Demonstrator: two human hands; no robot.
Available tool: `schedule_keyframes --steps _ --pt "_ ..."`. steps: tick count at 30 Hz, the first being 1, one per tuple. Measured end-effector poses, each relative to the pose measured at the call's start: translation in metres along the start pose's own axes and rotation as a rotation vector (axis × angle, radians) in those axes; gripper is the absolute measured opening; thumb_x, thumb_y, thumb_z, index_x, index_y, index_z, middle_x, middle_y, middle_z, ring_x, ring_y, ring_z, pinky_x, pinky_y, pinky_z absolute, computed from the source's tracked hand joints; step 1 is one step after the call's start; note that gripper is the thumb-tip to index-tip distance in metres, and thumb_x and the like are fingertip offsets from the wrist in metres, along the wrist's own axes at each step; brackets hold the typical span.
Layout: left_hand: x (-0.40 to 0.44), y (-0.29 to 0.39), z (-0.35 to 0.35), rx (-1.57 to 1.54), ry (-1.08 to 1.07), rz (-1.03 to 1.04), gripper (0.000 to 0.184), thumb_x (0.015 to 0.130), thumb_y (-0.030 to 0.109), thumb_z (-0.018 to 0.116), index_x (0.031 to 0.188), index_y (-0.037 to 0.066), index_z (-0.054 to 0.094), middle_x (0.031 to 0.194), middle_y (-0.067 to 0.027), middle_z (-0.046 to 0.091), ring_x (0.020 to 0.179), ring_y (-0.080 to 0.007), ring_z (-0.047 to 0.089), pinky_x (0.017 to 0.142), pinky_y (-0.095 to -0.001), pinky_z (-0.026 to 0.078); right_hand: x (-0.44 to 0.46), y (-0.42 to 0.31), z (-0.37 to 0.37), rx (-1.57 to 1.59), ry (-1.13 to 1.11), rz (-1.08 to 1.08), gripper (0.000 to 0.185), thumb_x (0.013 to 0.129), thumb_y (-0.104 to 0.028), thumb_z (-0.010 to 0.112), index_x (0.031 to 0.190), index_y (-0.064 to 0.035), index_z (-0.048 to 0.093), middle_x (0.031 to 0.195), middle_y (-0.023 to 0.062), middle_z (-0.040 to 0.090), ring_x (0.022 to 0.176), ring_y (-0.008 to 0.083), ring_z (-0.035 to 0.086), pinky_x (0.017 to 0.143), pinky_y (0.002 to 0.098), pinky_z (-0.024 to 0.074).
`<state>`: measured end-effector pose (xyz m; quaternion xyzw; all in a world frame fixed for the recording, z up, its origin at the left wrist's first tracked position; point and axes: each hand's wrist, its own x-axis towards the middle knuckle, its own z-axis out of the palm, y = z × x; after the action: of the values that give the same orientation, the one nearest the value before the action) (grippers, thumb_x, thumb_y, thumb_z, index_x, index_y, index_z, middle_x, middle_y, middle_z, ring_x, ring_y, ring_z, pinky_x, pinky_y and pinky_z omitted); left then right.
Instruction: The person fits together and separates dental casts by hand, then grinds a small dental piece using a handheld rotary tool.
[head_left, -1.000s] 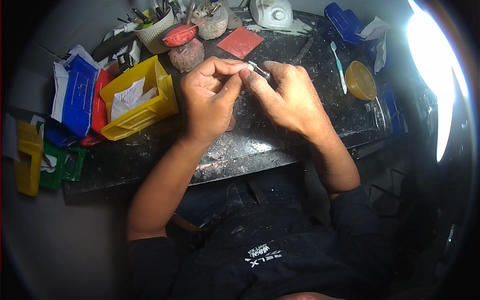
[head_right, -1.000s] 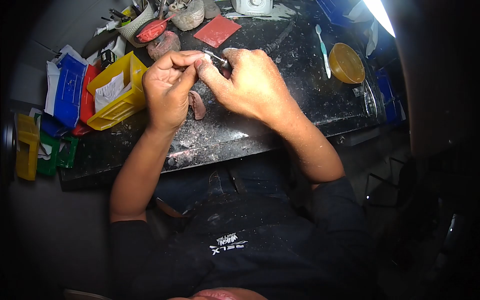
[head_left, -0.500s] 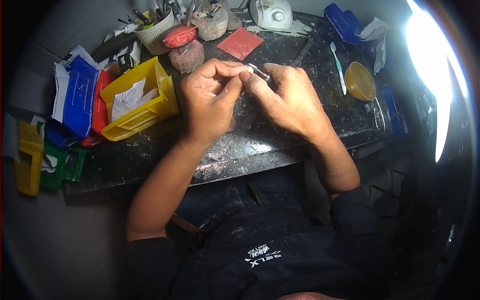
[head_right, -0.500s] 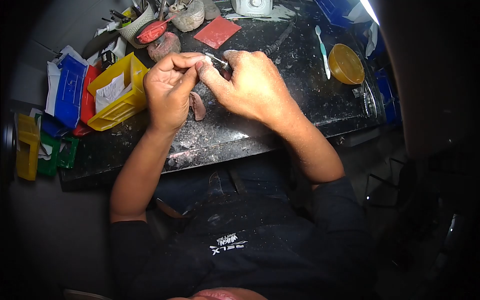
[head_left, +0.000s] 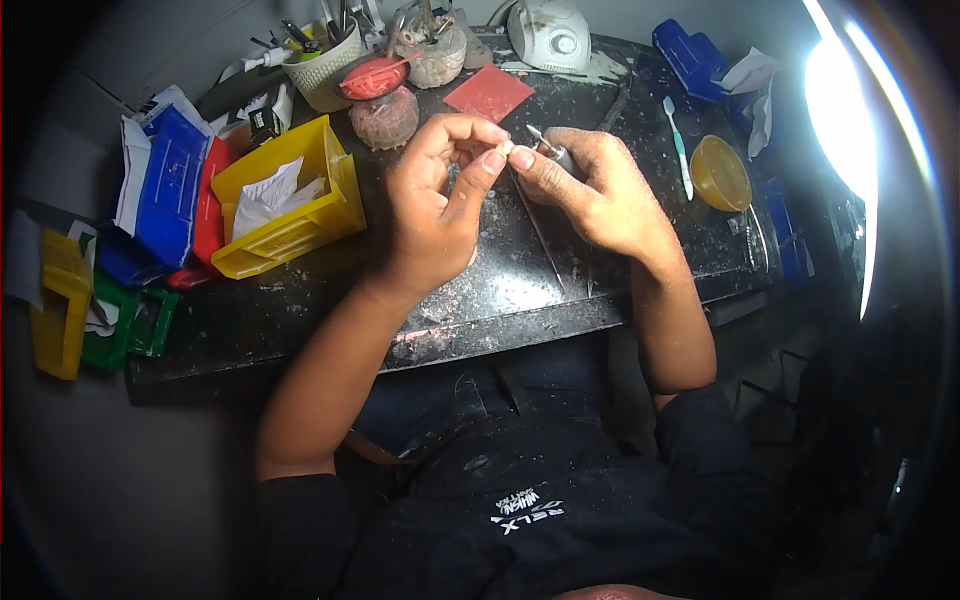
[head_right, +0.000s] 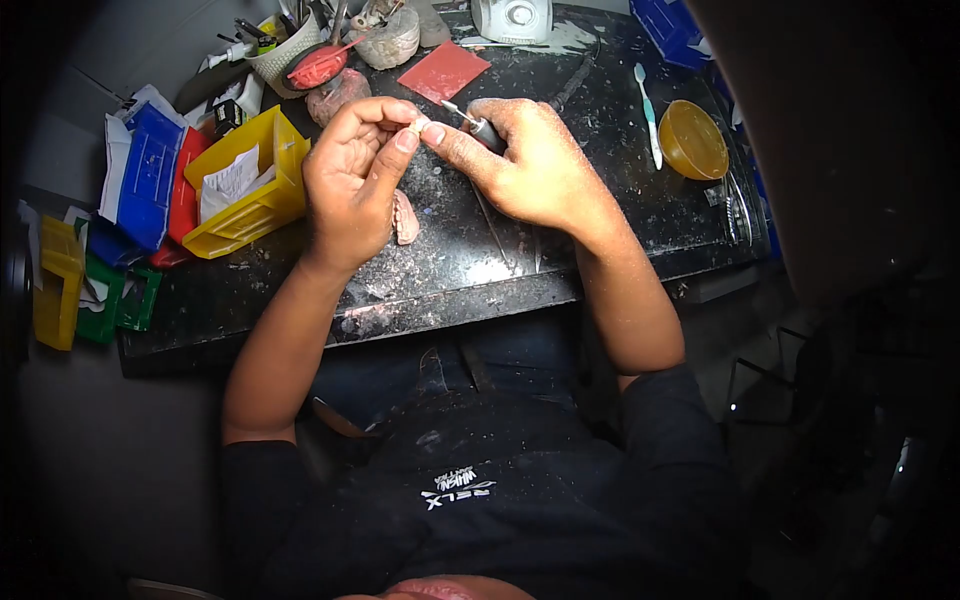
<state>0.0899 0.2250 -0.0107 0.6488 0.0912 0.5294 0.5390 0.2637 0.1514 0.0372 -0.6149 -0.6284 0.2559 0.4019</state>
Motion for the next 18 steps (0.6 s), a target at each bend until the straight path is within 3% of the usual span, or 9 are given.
schedule_keyframes --steps 3,10,15,18 --pt "-0.001 0.004 -0.001 0.047 -0.029 0.026 0.019 0.099 -0.005 0.058 0.117 -0.006 0.056 0.106 -0.0094 0.064 0.097 -0.0111 0.063 0.089 -0.0245 0.051 -0.001 -0.003 -0.001 -0.078 0.023 -0.039 0.049 0.091 -0.042 0.074 0.069 0.0009 0.062 0.053 0.0066 0.05 0.052 0.0107 0.045 0.049 0.0336 0.0393" --pt "-0.002 0.015 0.005 -0.202 -0.001 -0.071 0.02 0.098 -0.002 0.061 0.117 -0.006 0.056 0.104 -0.0099 0.066 0.096 -0.0118 0.065 0.088 -0.0246 0.053 -0.008 -0.013 0.006 -0.104 0.163 -0.264 0.05 0.084 -0.038 0.081 0.062 -0.0019 0.055 0.051 0.0055 0.045 0.045 0.0132 0.044 0.045 0.0307 0.037" --pt "-0.004 0.018 0.01 -0.403 0.012 -0.136 0.019 0.098 0.0 0.062 0.116 -0.004 0.056 0.103 -0.0099 0.067 0.095 -0.0117 0.066 0.086 -0.0239 0.053 -0.008 -0.023 0.013 -0.161 0.166 -0.248 0.048 0.084 -0.037 0.08 0.063 -0.0026 0.056 0.05 0.0076 0.047 0.043 0.0175 0.047 0.045 0.0319 0.0387" --pt "-0.004 0.015 0.01 -0.361 0.022 -0.127 0.014 0.099 0.002 0.063 0.11 -0.002 0.057 0.102 -0.0091 0.069 0.095 -0.0131 0.068 0.089 -0.0264 0.054 -0.008 -0.026 0.015 -0.163 0.184 -0.231 0.047 0.085 -0.036 0.08 0.063 -0.0027 0.055 0.05 0.0081 0.047 0.042 0.0184 0.047 0.045 0.0322 0.0387"
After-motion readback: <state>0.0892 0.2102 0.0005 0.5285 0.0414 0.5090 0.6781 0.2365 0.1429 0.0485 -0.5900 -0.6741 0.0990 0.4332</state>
